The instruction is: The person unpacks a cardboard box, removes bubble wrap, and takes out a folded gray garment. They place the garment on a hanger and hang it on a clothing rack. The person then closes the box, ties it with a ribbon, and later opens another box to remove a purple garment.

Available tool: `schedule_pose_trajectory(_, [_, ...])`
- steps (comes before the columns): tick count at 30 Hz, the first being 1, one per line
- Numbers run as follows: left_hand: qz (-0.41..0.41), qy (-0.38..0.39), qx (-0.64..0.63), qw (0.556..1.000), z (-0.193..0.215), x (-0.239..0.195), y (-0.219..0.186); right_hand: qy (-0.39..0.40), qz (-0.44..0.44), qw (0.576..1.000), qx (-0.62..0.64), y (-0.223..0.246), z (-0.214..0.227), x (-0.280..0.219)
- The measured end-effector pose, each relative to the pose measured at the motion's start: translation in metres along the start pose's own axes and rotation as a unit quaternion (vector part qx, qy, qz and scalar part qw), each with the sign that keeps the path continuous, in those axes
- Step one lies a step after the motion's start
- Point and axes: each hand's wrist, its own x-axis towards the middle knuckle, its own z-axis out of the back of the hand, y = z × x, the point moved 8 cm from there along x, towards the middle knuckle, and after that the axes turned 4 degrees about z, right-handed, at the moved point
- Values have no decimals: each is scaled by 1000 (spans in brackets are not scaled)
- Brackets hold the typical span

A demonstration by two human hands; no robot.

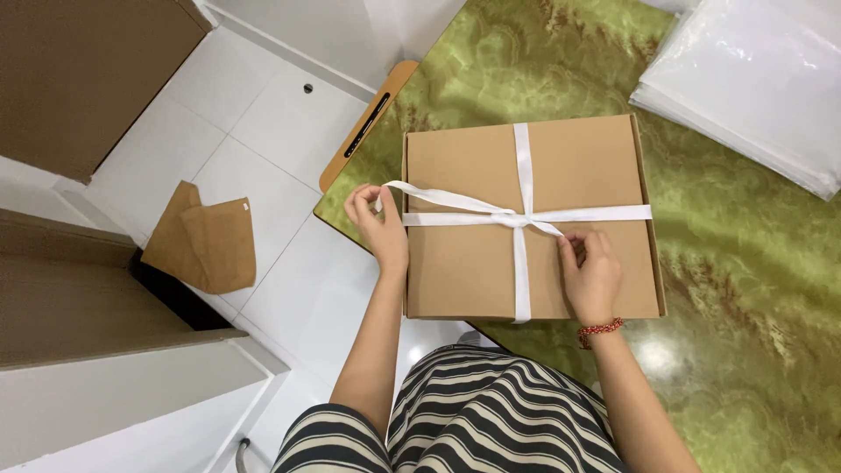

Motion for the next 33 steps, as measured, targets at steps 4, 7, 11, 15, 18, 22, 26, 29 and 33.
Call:
schedule_pose_trajectory(4, [-84,47,5,995,-7,-13,-61,-24,-9,999,24,-10,-2,0])
schedule_pose_trajectory(7, [-185,112,30,976,-40,-38,-87,-68,-118,972,189,-21,8,0])
schedule_pose_trajectory(11, [-176,263,-30,948,-102,-71,-85,-143,-161,897,386,-1,36,2])
schedule_pose_trajectory(15, [28,407,-56,911,-181,-84,-38,-154,-90,935,306,25,54,-3])
schedule_pose_trajectory(18, [128,467,-57,873,-206,-101,-38,-152,-17,968,197,10,42,-11])
schedule_pose_trajectory(22, [134,475,-1,870,-252,-107,-8,-92,38,991,84,36,32,-28])
schedule_pose_trajectory(26, [25,575,52,816,-284,-127,6,6,167,986,4,76,10,-31])
schedule_pose_trajectory(29, [-53,568,50,819,-288,-111,-18,31,144,988,-33,77,0,-27])
schedule_pose_trajectory(33, [-94,461,-30,882,-224,-54,-112,52,65,996,-36,59,-11,-28])
